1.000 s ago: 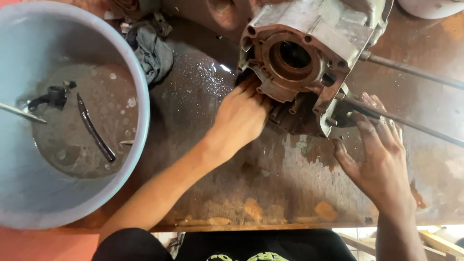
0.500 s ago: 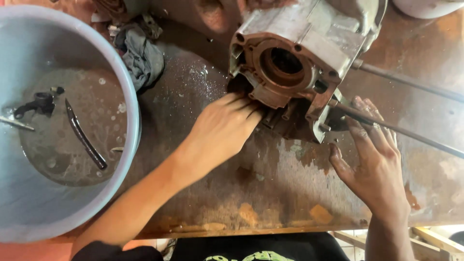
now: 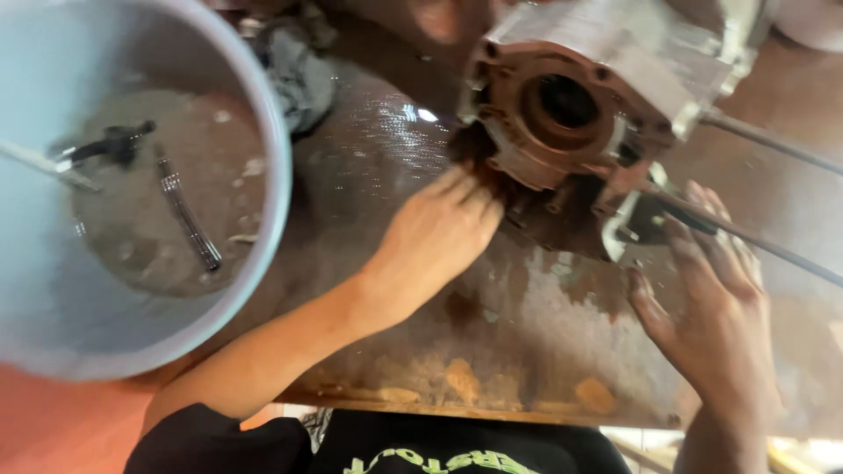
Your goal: The person cleans a disassembled engine block on a wooden table using a brush and a liquid solution. They scrub various parts of the engine, including the cylinder area and internal components, while occasionally dipping the brush into a container of liquid.
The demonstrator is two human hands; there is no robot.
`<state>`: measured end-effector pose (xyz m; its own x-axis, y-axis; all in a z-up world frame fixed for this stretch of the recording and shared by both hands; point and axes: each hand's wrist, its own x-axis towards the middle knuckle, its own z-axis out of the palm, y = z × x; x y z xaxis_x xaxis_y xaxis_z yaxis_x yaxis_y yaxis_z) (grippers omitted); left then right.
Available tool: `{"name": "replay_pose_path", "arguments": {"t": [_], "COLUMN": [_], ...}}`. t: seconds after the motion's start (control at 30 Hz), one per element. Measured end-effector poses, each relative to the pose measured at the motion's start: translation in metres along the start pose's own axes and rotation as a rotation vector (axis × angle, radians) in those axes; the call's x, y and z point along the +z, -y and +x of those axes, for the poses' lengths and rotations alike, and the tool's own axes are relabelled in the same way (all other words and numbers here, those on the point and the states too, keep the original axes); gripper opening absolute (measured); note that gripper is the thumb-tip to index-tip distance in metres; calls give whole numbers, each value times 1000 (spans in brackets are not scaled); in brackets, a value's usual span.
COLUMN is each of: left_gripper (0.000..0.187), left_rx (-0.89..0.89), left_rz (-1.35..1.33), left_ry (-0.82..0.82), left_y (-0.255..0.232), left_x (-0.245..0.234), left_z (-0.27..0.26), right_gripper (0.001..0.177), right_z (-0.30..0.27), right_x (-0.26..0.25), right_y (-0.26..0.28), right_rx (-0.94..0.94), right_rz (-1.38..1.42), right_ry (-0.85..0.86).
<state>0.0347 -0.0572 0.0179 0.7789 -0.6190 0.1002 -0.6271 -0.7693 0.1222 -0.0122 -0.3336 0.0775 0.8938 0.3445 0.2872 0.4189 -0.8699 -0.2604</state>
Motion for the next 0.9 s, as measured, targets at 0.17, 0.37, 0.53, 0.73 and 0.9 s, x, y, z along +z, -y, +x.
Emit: {"name": "replay_pose_path", "arguments": {"t": [0.17, 0.37, 0.53, 0.73, 0.9], "left_gripper": [32, 28, 34, 35, 29], "left_rx": [-6, -32, 100, 47, 110], "left_rz": [141, 69, 185, 249, 80], "left_ry": [-250, 151, -215, -214, -258], "left_y": [-3, -5, 13, 9, 5], "left_x": [14, 8, -6, 29, 9], "left_z": [1, 20, -2, 22, 13], "right_gripper": [55, 60, 57, 59, 69], "right_z": [2, 1, 1, -4, -14], "right_x": [6, 1, 0, 2, 8], "right_y": [0, 2, -5, -4, -15], "right_rx": [-1, 34, 59, 105, 124], "right_rz": [-47, -86, -70, 33, -7], "right_ry": [9, 49, 21, 49, 89]}}
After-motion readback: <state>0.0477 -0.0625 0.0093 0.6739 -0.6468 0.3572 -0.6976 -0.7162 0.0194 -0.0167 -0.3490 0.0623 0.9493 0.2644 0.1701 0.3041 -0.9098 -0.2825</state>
